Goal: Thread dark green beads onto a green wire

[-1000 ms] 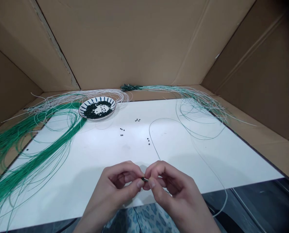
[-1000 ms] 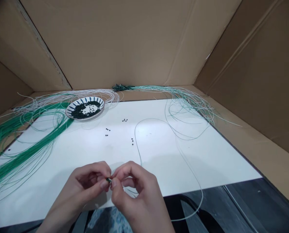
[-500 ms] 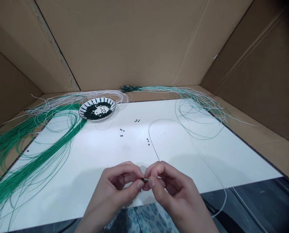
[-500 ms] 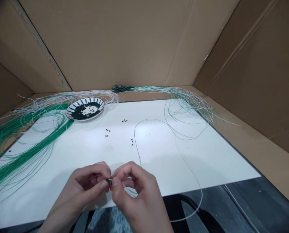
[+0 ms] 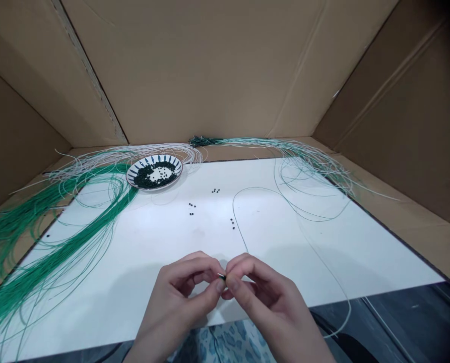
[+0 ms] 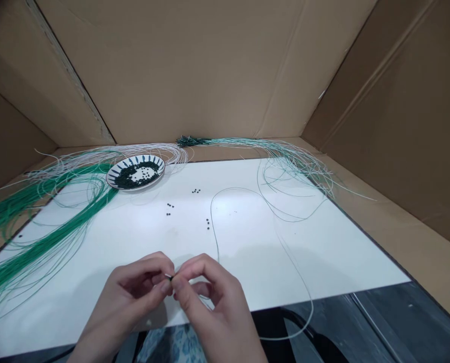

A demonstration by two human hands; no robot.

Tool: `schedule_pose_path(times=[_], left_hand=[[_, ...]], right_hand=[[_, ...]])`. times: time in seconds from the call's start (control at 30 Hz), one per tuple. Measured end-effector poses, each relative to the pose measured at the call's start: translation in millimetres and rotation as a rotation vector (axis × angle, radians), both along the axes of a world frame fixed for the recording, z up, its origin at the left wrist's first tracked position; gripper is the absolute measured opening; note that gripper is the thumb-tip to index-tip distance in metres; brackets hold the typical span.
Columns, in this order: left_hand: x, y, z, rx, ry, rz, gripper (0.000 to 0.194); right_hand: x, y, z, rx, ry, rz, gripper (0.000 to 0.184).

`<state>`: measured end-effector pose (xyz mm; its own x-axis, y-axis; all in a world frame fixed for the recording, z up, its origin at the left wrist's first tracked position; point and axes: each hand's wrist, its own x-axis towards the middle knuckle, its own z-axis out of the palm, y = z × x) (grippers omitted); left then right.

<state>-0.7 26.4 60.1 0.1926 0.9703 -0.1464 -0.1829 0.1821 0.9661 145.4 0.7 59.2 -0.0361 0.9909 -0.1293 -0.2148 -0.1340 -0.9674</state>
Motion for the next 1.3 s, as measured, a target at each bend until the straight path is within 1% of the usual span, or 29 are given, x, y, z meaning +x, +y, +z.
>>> schedule_pose_path(times=[0.07, 0.13, 0.2, 0.3, 0.43, 0.5, 0.67, 0.8, 0.9, 0.97, 1.1, 1.3], left_hand=[[0, 0, -0.7, 0.022, 0.028, -0.003, 0.01], [-1, 0, -2.2, 0.051, 0.06, 0.008, 0.01], [-1, 0, -4.1, 0.049, 0.052, 0.02, 0.01], [-1, 0, -6.2, -0.021, -0.053, 0.018, 0.006], [-2, 1, -7.7, -0.136, -0.161, 0.053, 0.018], [-3, 2, -9.4, -0.163, -0.19, 0.059, 0.022], [-8, 4, -17.0, -0.136, -0.255, -0.046, 0.017], [-10, 5, -20.9, -0.064, -0.293, -0.082, 0.012], [-11, 4, -19.2, -0.068, -0.321, -0.099, 0.012], [-10, 2, -15.8, -0.11, -0.337, -0.098, 0.013], [-5, -1, -7.7, -0.197, -0.359, -0.056, 0.019], [-3, -1, -4.2, -0.225, -0.356, -0.046, 0.021]], right_hand=[[2, 2, -3.7, -0.006, 0.031, 0.012, 0.024], [2, 3, -5.8, -0.014, 0.052, -0.004, 0.026], [2, 3, -5.9, -0.017, 0.08, -0.027, 0.027], [1, 1, -3.1, -0.03, 0.149, -0.065, 0.024], [2, -3, 0.8, -0.054, 0.14, -0.043, 0.025], [3, -4, 1.6, -0.048, 0.131, -0.025, 0.026], [2, -5, 2.6, -0.032, 0.091, -0.043, 0.022], [-1, -5, 3.5, -0.027, 0.111, -0.053, 0.024], [-3, -5, 4.9, -0.033, 0.139, -0.048, 0.027], [-5, -6, 6.2, -0.048, 0.163, -0.039, 0.028], [-7, -7, 8.3, -0.06, 0.195, -0.022, 0.029], [-8, -7, 9.0, -0.053, 0.182, -0.027, 0.029]])
